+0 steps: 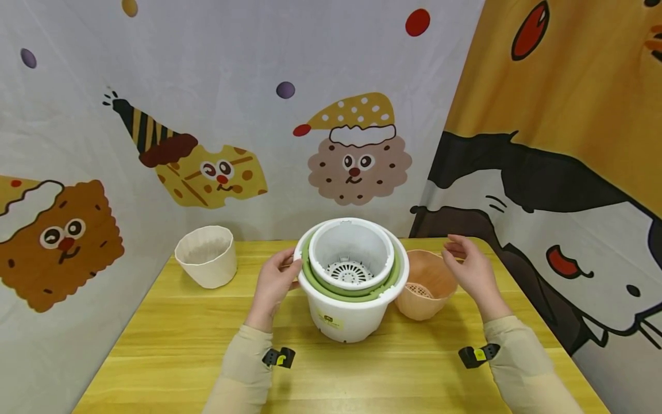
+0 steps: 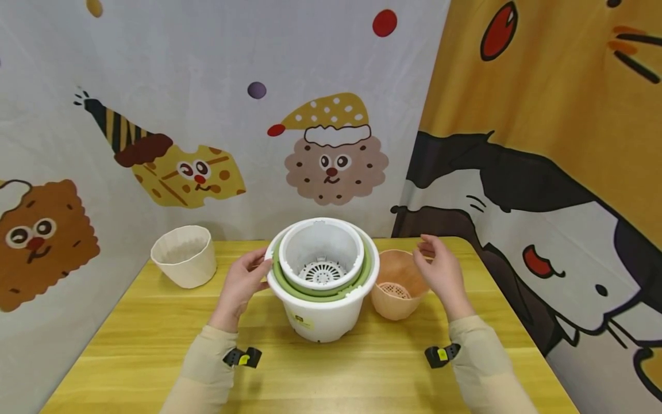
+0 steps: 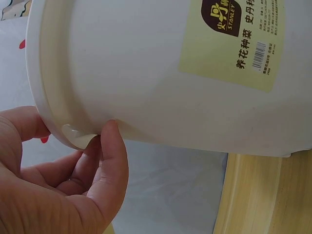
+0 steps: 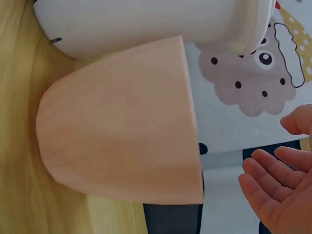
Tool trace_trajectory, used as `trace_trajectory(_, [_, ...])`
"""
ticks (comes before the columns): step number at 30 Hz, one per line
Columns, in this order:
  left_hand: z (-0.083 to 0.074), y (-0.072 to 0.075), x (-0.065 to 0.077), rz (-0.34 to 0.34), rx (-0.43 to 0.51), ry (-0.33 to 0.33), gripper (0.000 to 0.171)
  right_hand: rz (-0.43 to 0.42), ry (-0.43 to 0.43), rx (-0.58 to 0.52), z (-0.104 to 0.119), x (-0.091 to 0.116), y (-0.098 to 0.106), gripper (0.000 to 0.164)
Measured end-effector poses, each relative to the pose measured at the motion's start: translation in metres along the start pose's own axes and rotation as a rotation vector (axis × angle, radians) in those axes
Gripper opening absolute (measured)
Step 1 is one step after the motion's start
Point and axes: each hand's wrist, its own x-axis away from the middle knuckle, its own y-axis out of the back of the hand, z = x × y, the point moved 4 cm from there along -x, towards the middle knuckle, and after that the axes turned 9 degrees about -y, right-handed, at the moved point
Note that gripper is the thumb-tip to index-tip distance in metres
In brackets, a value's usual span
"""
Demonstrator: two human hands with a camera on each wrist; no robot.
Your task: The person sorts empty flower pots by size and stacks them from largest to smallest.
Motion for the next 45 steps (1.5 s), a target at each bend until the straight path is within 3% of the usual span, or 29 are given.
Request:
trace_trajectory(23, [0.002, 0.002, -0.001, -0.010, 0.002, 0.003, 0.042, 0.064, -0.093, 0.077, -0.033, -0.004, -0.010, 0.061])
trace_trajectory(45, [0.003, 0.001, -0.001, -0.005, 0.015, -0.013, 0.043, 0.181, -0.206, 0.094, -0.048, -0.007, -0.020, 0.073])
